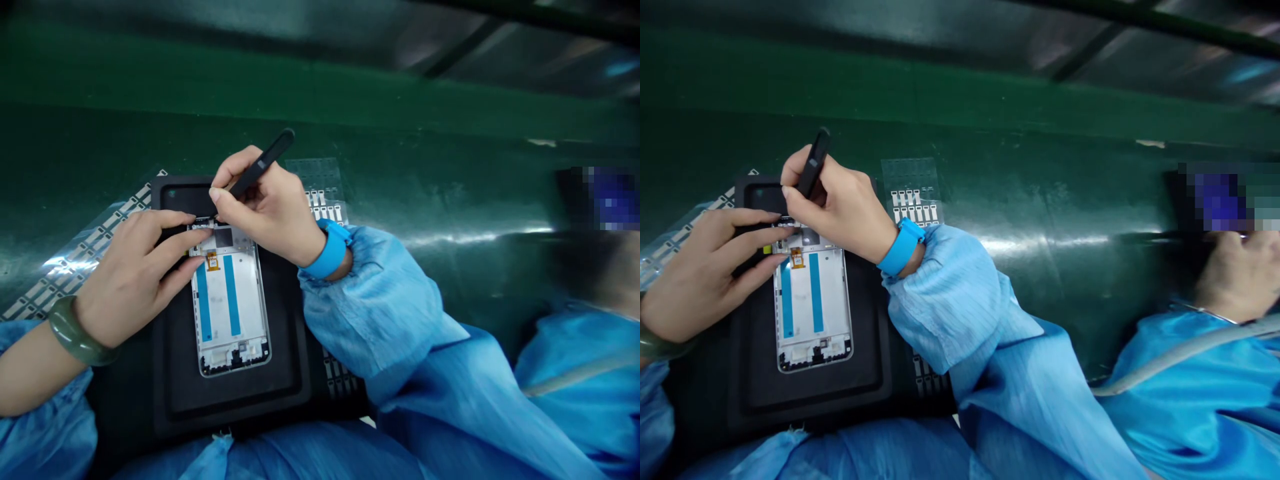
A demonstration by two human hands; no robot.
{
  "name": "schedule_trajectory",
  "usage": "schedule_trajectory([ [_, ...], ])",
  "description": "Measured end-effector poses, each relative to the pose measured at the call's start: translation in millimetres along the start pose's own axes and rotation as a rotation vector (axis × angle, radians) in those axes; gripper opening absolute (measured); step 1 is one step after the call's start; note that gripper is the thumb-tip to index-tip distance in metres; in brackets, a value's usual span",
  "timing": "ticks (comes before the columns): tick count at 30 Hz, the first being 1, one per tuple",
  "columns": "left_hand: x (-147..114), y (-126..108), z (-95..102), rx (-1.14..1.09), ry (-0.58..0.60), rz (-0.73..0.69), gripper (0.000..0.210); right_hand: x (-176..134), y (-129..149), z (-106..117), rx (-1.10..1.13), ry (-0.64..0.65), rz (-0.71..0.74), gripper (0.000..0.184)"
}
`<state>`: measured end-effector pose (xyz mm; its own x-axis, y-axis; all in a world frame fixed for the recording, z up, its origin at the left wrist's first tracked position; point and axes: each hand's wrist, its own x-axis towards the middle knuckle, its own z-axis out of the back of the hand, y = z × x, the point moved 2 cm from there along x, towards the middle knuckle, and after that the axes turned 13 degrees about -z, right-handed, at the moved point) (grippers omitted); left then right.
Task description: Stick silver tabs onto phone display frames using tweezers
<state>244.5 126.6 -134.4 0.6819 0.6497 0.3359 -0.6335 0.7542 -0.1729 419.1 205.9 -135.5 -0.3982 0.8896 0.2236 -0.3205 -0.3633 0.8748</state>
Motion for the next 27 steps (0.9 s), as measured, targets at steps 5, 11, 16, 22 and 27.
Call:
schedule_trajectory([
  [5,-0.6,1.5,-1.8,0.034,0.058,-0.006,0.036,-0.1,0.0,-0.3,-0.025,0.007,0.003,0.009],
  [11,0.2,1.7,-3.1,0.043,0.079,0.019,0.035,-1.5,1.9,-1.4,-0.072,-0.023,0.074,0.007],
  [16,0.8,0.3,-3.3,0.039,0.076,0.032,0.035,-2.0,3.4,-2.4,-0.119,-0.039,0.073,0.008],
  [22,0.9,-1.1,-4.0,0.050,0.061,0.002,0.035,-2.9,4.4,-3.2,-0.131,-0.042,0.106,0.006],
  [27,0.6,-1.3,-4.9,0.062,0.052,0.003,0.034,-4.3,4.5,-3.6,-0.138,-0.052,0.129,0.008],
])
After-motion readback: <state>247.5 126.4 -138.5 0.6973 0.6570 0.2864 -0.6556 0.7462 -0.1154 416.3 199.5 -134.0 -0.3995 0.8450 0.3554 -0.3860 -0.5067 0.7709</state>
